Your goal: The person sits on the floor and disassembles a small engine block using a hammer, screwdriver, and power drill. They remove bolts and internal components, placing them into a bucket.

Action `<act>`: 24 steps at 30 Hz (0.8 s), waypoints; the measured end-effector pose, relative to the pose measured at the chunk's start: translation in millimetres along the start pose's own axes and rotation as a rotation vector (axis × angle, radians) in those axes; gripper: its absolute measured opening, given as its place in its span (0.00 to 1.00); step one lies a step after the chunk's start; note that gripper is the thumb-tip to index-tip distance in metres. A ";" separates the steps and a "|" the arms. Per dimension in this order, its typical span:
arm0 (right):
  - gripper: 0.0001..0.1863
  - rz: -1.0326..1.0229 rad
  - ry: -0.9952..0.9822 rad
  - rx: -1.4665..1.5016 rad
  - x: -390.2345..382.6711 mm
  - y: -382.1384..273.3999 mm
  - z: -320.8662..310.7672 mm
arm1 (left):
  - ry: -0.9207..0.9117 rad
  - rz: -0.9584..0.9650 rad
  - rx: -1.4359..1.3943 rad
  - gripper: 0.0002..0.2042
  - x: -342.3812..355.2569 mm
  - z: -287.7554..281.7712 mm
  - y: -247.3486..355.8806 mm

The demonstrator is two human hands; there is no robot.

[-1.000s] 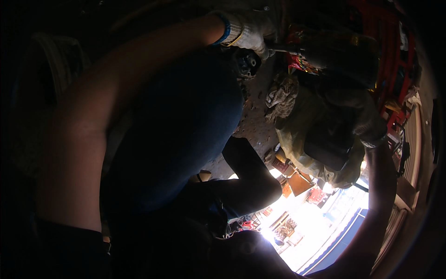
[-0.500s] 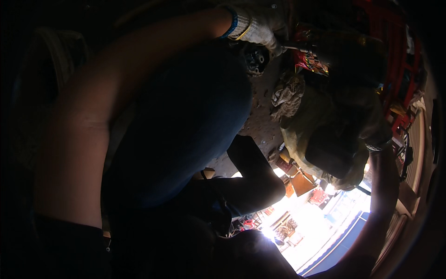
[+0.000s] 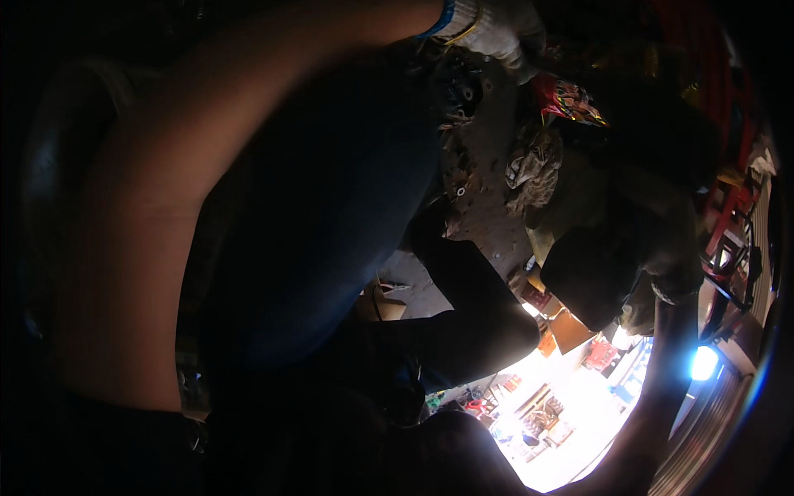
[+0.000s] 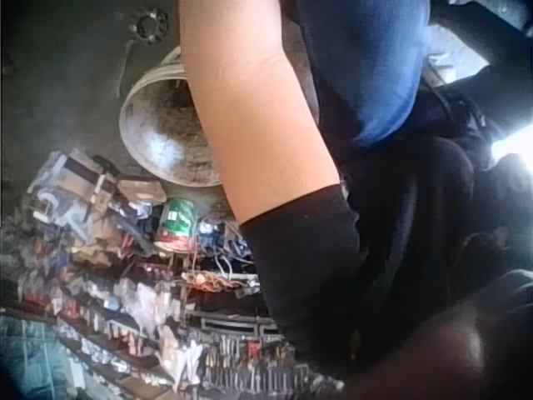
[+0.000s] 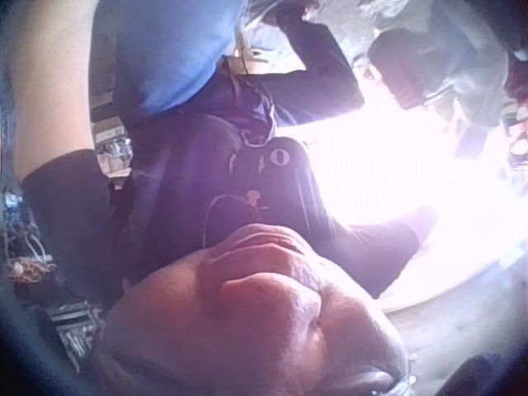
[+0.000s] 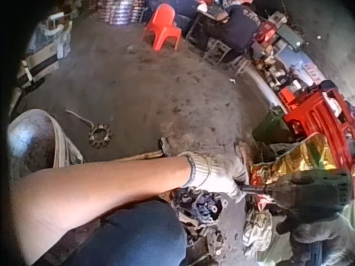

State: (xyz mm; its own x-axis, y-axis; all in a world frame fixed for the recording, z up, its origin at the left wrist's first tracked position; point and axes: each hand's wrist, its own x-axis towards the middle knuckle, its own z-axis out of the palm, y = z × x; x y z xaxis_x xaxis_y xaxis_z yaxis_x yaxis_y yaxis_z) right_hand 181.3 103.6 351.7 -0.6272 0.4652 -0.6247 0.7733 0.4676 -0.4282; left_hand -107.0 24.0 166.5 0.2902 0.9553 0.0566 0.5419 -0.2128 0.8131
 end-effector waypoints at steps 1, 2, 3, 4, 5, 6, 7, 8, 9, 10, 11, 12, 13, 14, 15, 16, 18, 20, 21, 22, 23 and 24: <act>0.19 -0.029 0.021 -0.042 -9.0 3.1 0.0 | -0.005 0.002 0.019 0.16 3.2 -3.7 2.9; 0.20 -0.085 0.038 0.174 -12.9 12.0 5.8 | -0.008 0.005 0.039 0.16 4.8 -6.9 5.7; 0.20 -0.167 0.094 0.287 -19.7 21.2 14.1 | -0.011 0.009 0.063 0.16 7.3 -11.3 9.3; 0.21 -0.238 0.189 0.225 -25.8 31.7 23.2 | -0.013 0.013 0.091 0.16 10.5 -14.5 14.0; 0.21 -0.328 0.327 0.060 -34.2 43.6 37.3 | -0.015 0.017 0.114 0.16 13.4 -18.8 19.1; 0.21 -0.380 0.380 -0.026 -40.8 54.8 48.3 | -0.039 0.025 0.127 0.16 15.6 -19.0 24.8; 0.20 -0.428 0.439 -0.113 -47.1 66.5 61.1 | -0.066 0.034 0.143 0.15 17.8 -18.1 31.0; 0.19 -0.443 0.416 -0.118 -52.4 77.4 76.2 | -0.170 -0.067 0.117 0.15 19.7 -19.5 37.4; 0.19 -0.461 0.397 -0.121 -55.7 87.6 93.0 | -0.156 -0.007 0.182 0.16 20.9 -9.2 44.2; 0.18 -0.394 0.367 -0.133 -57.4 96.1 109.3 | -0.152 -0.051 0.209 0.15 22.0 9.5 52.9; 0.19 -0.460 0.386 -0.254 -55.9 103.7 128.4 | -0.145 -0.095 0.237 0.14 22.4 28.3 63.1; 0.21 -0.454 0.486 -0.291 -53.9 109.7 147.1 | -0.175 -0.140 0.415 0.17 22.9 38.2 70.2; 0.23 -0.359 0.536 -0.260 -51.1 113.5 168.5 | -0.283 -0.175 0.425 0.18 25.3 47.5 78.4; 0.25 -0.264 0.584 -0.226 -48.7 115.6 188.0 | -0.236 -0.057 0.529 0.17 19.6 57.1 83.6; 0.27 -0.188 0.597 -0.181 -46.8 116.2 206.1 | -0.191 0.065 0.630 0.16 12.5 68.0 90.7; 0.26 -0.164 0.646 -0.235 -48.5 115.5 219.9 | -0.265 0.034 0.612 0.14 11.0 81.3 100.8; 0.21 -0.172 0.667 -0.415 -54.8 108.1 243.6 | -0.439 -0.035 0.582 0.10 15.3 105.6 121.9; 0.23 -0.219 0.652 -0.291 -66.3 101.2 252.0 | -0.497 -0.054 0.563 0.09 11.8 132.3 137.3; 0.24 -0.209 0.668 -0.297 -72.3 97.3 254.8 | -0.456 -0.039 0.558 0.10 6.2 143.3 140.2; 0.24 -0.233 0.670 -0.335 -75.9 96.5 254.2 | -0.366 0.060 0.516 0.10 0.5 151.3 139.0; 0.25 -0.228 0.618 -0.392 -79.4 96.2 255.2 | -0.370 0.053 0.473 0.10 1.2 160.0 136.9; 0.26 -0.217 0.565 -0.468 -80.6 98.6 254.5 | -0.320 0.080 0.446 0.10 0.3 166.9 134.5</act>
State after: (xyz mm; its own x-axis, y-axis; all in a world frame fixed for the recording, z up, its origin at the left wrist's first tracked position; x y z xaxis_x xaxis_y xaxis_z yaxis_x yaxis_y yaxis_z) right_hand 331.8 -79.1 193.7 -0.8101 0.5814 -0.0755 0.5863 0.8035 -0.1033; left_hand 97.6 -38.5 179.2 0.5314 0.8375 -0.1275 0.7700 -0.4147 0.4850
